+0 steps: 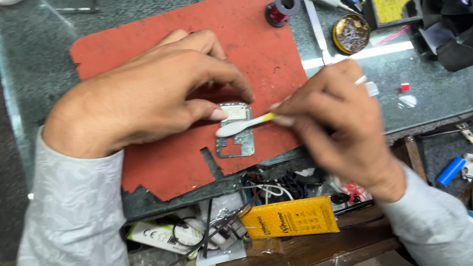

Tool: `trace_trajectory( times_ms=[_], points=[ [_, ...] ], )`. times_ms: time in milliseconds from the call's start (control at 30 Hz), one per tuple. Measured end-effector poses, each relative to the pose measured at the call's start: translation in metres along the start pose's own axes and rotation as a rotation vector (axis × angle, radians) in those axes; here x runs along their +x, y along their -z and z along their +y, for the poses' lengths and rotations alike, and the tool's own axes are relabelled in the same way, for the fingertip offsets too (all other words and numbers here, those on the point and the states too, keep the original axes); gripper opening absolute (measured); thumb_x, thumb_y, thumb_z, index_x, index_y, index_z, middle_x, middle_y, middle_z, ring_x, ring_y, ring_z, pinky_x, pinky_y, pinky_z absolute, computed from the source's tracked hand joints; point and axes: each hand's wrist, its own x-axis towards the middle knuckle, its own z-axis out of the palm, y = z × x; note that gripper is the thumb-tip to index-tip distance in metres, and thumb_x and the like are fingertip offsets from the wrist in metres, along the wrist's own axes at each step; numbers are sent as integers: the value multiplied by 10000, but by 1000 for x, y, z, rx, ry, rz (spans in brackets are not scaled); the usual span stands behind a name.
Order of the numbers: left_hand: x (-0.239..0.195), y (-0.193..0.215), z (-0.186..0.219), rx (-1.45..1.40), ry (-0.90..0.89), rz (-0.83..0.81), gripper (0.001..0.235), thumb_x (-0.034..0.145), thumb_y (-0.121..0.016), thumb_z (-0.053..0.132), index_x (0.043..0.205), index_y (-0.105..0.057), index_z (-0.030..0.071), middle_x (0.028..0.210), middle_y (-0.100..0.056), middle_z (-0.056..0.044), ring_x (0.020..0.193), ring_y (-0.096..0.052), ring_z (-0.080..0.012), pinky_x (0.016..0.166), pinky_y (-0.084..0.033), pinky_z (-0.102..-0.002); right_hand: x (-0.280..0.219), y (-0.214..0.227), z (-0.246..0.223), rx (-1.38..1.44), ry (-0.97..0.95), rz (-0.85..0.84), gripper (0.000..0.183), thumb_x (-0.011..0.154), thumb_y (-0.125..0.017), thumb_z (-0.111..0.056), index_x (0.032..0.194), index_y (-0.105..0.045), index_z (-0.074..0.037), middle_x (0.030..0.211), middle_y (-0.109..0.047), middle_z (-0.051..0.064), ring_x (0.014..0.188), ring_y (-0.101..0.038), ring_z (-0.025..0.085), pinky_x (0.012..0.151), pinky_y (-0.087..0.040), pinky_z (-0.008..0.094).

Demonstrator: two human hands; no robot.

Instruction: The person uses a toothbrush to scrub a small circuit board placed on a red mat. The hands hold the board steady while brushing its surface repeatedly. The board is flipped over once to clean the other side.

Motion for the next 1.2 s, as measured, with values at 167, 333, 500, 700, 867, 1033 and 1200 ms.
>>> trace_trajectory(
  times_ms=[167, 333, 500, 700, 867, 1033, 1200],
  points=[
    [4, 4, 6, -66, 39, -68, 398, 795, -769, 211, 1188, -772, 270, 976, -588, -8, 1025, -517, -215, 915, -422, -338, 4, 11, -2, -17, 4, -25, 160, 867, -782, 6, 988, -755, -96, 924, -673, 15, 887, -584, 185, 856, -374, 337],
    [-11, 9, 8, -92, 7, -49, 384, 781, -770, 177, 1161, -750, 223, 1034, -561, -18, 1068, -483, -217, 935, -409, -342, 12, 5, -6, -3, -20, -24, 155, 889, -769, 10, 997, -754, -100, 929, -670, 12, 897, -602, 170, 835, -394, 309],
    [4, 1, 2, -107, -47, -52, 389, 812, -758, 165, 1194, -760, 239, 1028, -573, -19, 1082, -487, -212, 960, -400, -338, 10, 9, -10, -16, 27, -28, 185, 875, -726, 51, 987, -753, -93, 965, -679, 30, 942, -619, 186, 899, -413, 337],
    [-12, 3, -7, -92, -82, -38, 389, 829, -766, 171, 1216, -744, 209, 1054, -587, -14, 1085, -489, -214, 957, -408, -339, 15, 2, -14, -48, -1, 17, 125, 926, -781, 9, 992, -748, -91, 951, -664, 32, 936, -577, 190, 844, -391, 314],
    [3, -3, -7, -108, -53, -36, 451, 766, -807, 180, 1208, -718, 198, 1083, -591, 14, 1102, -495, -194, 902, -449, -324, 5, 14, 0, 32, 14, -96, 183, 839, -725, 68, 947, -759, -75, 926, -702, 35, 894, -606, 178, 826, -422, 317],
    [-3, 1, -3, -99, -66, 26, 439, 738, -845, 208, 1154, -714, 156, 1052, -558, -15, 1041, -529, -203, 877, -473, -339, -2, 26, 15, 215, -165, 93, 163, 892, -792, 22, 1026, -732, -50, 1001, -685, 39, 954, -574, 141, 834, -435, 270],
    [-2, 5, 3, -153, 135, 32, 450, 697, -868, 267, 1074, -661, 135, 1021, -516, -27, 925, -560, -205, 780, -503, -338, -8, 22, 21, 193, -196, 97, 175, 866, -806, 2, 1023, -743, -44, 1008, -685, 50, 975, -566, 151, 886, -430, 301]
  ],
)
